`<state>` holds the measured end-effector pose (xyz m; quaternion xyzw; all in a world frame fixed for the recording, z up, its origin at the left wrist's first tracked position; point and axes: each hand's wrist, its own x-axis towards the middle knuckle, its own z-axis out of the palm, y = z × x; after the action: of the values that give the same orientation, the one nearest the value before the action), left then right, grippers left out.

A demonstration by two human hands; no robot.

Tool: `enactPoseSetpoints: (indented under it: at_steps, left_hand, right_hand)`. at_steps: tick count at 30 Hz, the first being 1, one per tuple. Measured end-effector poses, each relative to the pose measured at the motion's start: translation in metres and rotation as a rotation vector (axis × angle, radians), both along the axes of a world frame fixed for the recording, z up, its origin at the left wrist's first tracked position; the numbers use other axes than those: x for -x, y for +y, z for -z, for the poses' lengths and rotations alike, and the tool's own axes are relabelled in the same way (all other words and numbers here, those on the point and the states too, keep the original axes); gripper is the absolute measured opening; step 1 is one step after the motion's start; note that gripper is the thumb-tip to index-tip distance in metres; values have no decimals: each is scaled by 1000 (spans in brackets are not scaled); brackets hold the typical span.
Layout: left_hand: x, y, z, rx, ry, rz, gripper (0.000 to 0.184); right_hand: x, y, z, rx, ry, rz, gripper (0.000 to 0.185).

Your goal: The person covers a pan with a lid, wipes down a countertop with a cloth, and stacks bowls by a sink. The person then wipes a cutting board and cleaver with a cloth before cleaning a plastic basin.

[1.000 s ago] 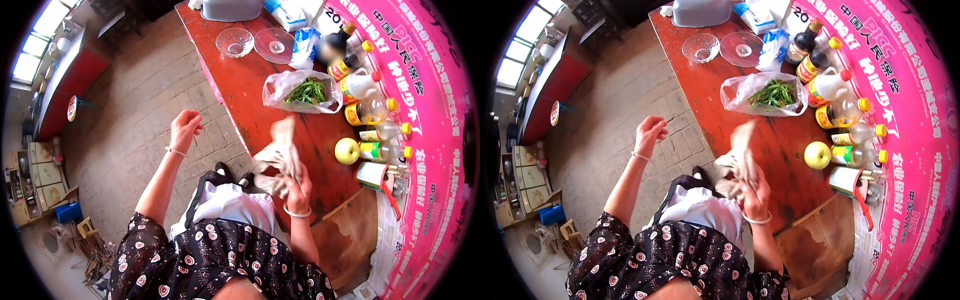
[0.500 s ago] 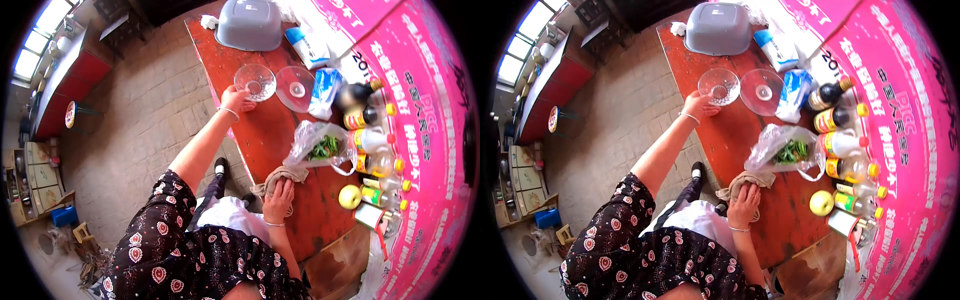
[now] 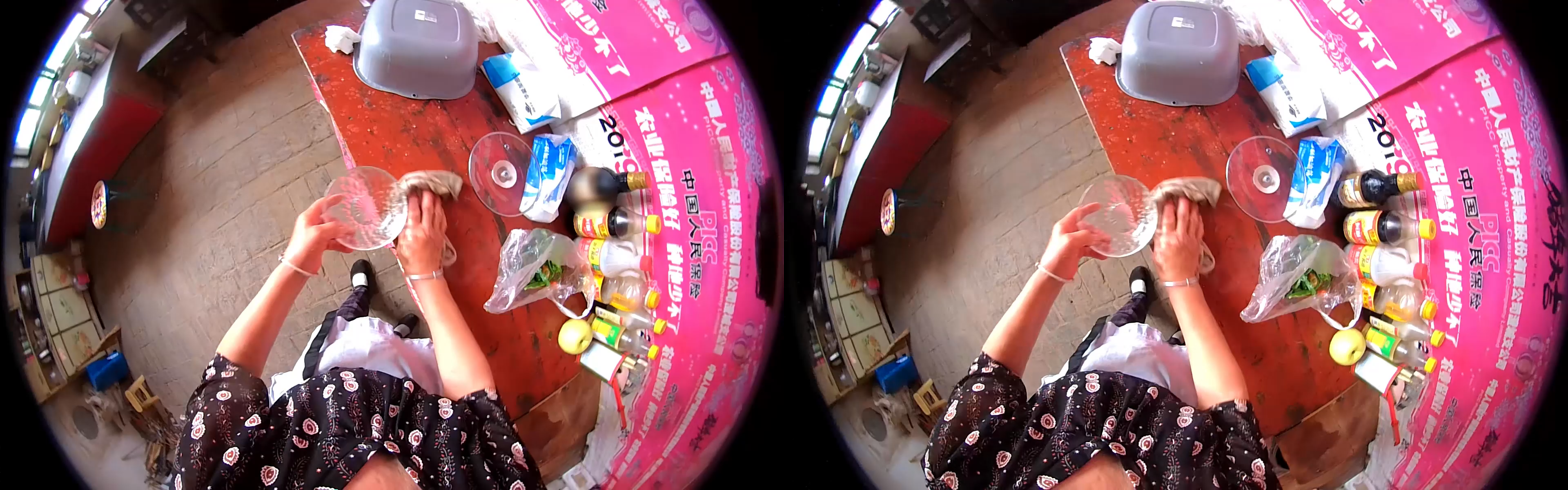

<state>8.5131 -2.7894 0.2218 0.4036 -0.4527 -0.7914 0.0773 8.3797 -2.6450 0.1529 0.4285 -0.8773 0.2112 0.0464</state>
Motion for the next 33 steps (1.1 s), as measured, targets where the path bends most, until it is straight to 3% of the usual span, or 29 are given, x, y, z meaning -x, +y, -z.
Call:
enactPoseSetpoints:
  at_steps: [6,16,25,33]
  left_hand:
    - [-12,-24,-4,56,18,44,62]
    - [49,28,8,63,-42,381,55]
    - [73,99,14,21,-3,595,49]
    - [90,150,27,1,44,686,47]
  right_hand:
    - [2,-1,7,57,66,-38,32]
    - [-70,147,-38,-110,-120,223,33]
    - [-97,255,-44,-193,-38,591,40]
    - [-88,337,-36,-86,-35,1072,50]
